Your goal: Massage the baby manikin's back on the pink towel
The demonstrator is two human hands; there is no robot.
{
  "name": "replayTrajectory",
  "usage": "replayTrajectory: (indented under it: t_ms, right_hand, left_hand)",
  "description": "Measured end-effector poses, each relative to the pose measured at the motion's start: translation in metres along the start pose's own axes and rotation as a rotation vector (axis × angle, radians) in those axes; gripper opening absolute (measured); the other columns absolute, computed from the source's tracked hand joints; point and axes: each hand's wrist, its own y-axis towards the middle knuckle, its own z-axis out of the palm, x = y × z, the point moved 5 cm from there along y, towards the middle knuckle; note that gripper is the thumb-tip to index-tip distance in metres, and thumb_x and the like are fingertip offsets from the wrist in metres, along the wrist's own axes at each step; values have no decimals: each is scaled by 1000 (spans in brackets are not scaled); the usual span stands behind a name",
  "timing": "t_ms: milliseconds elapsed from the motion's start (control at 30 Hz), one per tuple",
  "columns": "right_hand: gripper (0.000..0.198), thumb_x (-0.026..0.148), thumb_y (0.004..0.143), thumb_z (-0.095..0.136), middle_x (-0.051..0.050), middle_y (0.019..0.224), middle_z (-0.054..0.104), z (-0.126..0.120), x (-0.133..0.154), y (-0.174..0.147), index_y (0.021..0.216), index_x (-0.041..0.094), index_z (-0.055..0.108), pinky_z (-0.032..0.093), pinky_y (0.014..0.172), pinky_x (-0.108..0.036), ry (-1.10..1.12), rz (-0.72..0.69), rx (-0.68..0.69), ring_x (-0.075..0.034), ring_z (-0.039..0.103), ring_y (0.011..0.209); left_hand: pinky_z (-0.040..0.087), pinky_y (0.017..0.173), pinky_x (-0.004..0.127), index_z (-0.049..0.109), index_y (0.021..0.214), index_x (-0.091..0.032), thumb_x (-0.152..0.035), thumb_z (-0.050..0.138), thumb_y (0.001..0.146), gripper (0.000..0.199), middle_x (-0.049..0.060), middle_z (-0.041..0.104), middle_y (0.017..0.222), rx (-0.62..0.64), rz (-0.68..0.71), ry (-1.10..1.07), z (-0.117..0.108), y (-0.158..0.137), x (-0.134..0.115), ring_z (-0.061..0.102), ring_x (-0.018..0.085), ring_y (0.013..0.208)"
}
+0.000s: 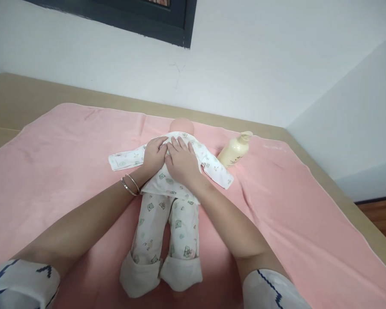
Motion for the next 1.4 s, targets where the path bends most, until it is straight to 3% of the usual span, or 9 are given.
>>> replayTrajectory:
  t_ms: [100, 400, 533, 733, 900, 1033, 1233, 1333, 1400]
  right_hand:
    - [58, 38, 106, 29, -7, 172, 28, -3, -11, 6, 158, 17, 45, 16, 132, -61, 55, 28, -1, -32, 19, 162]
    - [64, 43, 105, 32, -16, 172, 25, -1, -37, 15, 160, 12, 38, 21, 129, -62, 100, 104, -49, -37, 23, 160]
    - [64, 40, 104, 33, -22, 168, 30, 3, -21, 3, 159, 8, 39, 25, 125, -66, 20, 177, -113, -42, 26, 158]
    - [62, 26, 100, 35, -19, 168, 32, 8, 22, -17, 157, 2, 41, 16, 132, -58, -83, 37, -82, -37, 23, 160]
    - [61, 24, 97, 37, -11, 170, 31, 1, 7, -5, 157, 10, 45, 16, 133, -58, 6, 2, -16, -31, 23, 161]
    - [58, 36, 102, 38, -9, 171, 29, -3, -19, 9, 157, 17, 46, 16, 132, -60, 70, 11, -13, -32, 21, 162]
    - [65, 42, 103, 37, -17, 171, 27, -4, -48, 19, 160, 10, 38, 20, 130, -57, 124, 160, -51, -35, 26, 159]
    - [71, 43, 103, 36, -25, 166, 33, -3, -41, 10, 159, 0, 34, 23, 128, -60, 57, 271, -81, -41, 29, 157]
    - [71, 41, 103, 37, -29, 165, 33, 0, -25, 1, 158, -4, 33, 26, 126, -61, 10, 264, -112, -44, 29, 156]
  left_hand:
    - [47, 118, 46, 73, 122, -15, -21, 45, 91, 42, 11, 73, 132, -2, 0, -1, 1, 0, 1, 65, 27, 126]
    - [47, 119, 46, 72, 124, -14, -22, 44, 92, 43, 12, 72, 132, -8, 21, 8, 1, 0, 1, 64, 27, 127]
    - [46, 119, 46, 72, 123, -14, -21, 44, 91, 43, 12, 72, 133, -8, 20, 8, 1, 0, 2, 64, 27, 127]
    - [48, 116, 46, 73, 121, -12, -22, 43, 90, 44, 13, 74, 129, 0, 28, -3, 2, 1, 4, 66, 28, 123]
    - [48, 117, 46, 73, 121, -16, -21, 42, 91, 43, 11, 74, 130, -6, 25, -9, 1, 0, 3, 65, 26, 125]
    - [47, 118, 43, 72, 122, -17, -22, 43, 92, 42, 9, 73, 131, -10, 39, -3, 2, 1, 3, 64, 25, 126]
    - [45, 120, 44, 72, 122, -17, -21, 45, 92, 41, 10, 72, 133, 2, 22, -10, 3, 3, 5, 63, 26, 129]
    - [45, 120, 44, 72, 122, -17, -21, 45, 92, 41, 9, 72, 134, 7, 9, -17, 1, 3, 4, 62, 26, 130]
    - [46, 119, 44, 72, 122, -17, -21, 44, 91, 42, 9, 72, 132, 1, 6, -18, 0, 3, 3, 63, 26, 128]
